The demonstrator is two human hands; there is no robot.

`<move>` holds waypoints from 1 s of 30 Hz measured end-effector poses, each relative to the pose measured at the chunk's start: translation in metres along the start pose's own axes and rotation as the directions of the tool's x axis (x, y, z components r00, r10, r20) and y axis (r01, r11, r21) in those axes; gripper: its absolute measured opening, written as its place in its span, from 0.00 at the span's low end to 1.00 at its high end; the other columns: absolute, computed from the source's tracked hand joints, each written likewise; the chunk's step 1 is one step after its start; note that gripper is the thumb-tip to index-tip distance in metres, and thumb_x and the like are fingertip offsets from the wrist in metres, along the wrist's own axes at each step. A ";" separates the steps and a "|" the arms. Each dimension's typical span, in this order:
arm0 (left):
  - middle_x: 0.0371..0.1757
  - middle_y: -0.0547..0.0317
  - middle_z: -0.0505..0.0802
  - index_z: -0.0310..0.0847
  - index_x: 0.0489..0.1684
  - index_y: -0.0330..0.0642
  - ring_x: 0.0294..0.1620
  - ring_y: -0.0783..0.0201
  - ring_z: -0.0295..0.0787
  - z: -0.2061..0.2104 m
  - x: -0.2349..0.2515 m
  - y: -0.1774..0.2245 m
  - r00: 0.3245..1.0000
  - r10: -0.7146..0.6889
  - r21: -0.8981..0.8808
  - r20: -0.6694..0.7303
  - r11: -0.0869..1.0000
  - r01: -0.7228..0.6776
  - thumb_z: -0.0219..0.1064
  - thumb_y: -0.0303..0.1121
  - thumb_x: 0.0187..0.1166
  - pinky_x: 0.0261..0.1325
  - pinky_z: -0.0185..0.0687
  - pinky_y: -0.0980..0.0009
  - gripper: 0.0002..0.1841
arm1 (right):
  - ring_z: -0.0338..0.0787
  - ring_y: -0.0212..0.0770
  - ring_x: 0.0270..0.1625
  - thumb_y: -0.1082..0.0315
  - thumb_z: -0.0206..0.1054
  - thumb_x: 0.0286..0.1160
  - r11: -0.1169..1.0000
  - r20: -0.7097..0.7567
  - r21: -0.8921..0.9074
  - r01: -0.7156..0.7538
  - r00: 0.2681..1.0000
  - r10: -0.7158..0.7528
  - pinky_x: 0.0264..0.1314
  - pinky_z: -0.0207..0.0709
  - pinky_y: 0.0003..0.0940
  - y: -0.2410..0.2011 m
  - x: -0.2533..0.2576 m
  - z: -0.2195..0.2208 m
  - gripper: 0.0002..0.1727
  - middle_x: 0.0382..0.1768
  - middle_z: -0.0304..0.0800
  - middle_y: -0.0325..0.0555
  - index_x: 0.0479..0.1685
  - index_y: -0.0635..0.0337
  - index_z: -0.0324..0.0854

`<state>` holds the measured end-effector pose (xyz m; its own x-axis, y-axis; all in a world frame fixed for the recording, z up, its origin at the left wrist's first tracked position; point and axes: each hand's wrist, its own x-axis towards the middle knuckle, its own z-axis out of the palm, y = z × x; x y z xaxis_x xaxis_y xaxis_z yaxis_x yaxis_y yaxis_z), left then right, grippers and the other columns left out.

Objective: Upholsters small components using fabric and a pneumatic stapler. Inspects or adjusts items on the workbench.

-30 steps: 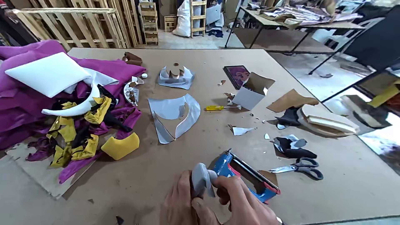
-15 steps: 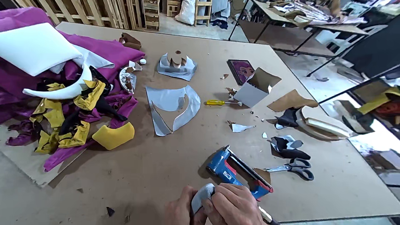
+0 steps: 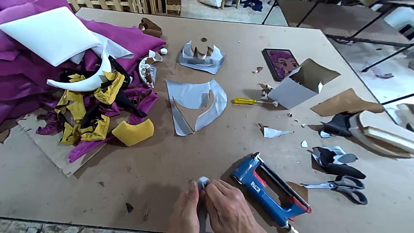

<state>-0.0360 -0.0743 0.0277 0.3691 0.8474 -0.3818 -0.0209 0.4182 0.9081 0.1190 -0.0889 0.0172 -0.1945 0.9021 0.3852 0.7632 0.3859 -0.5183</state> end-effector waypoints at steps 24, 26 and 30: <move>0.16 0.67 0.85 0.84 0.28 0.47 0.13 0.69 0.82 -0.005 0.000 -0.022 0.999 0.030 0.195 0.041 0.980 -0.038 0.46 0.77 0.77 0.17 0.84 0.67 0.40 | 0.84 0.77 0.61 0.44 0.79 0.62 0.603 0.012 -0.460 -0.652 0.675 0.738 0.54 0.80 0.71 0.044 -0.115 -0.061 0.49 0.63 0.81 0.74 0.84 0.64 0.70; 0.16 0.67 0.84 0.83 0.28 0.47 0.12 0.69 0.81 -0.006 0.000 -0.027 0.997 -0.041 0.126 0.064 0.991 0.033 0.49 0.75 0.78 0.16 0.84 0.68 0.38 | 0.86 0.77 0.55 0.48 0.81 0.60 0.590 -0.045 -0.492 -0.640 0.696 0.717 0.51 0.80 0.72 0.065 -0.128 -0.049 0.50 0.58 0.85 0.74 0.85 0.63 0.68; 0.14 0.66 0.84 0.82 0.28 0.46 0.10 0.68 0.80 -0.006 -0.001 -0.049 0.973 -0.209 0.021 0.095 0.978 0.207 0.50 0.69 0.81 0.15 0.83 0.68 0.34 | 0.89 0.72 0.57 0.66 0.78 0.59 0.599 0.070 -0.482 -0.639 0.654 0.754 0.55 0.80 0.71 0.078 -0.107 -0.055 0.47 0.58 0.88 0.68 0.87 0.62 0.65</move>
<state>-0.0406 -0.0941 -0.0169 0.4520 0.7065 -0.5446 0.0759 0.5778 0.8126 0.2329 -0.1657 -0.0218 0.4049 0.8939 -0.1923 0.8787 -0.4386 -0.1883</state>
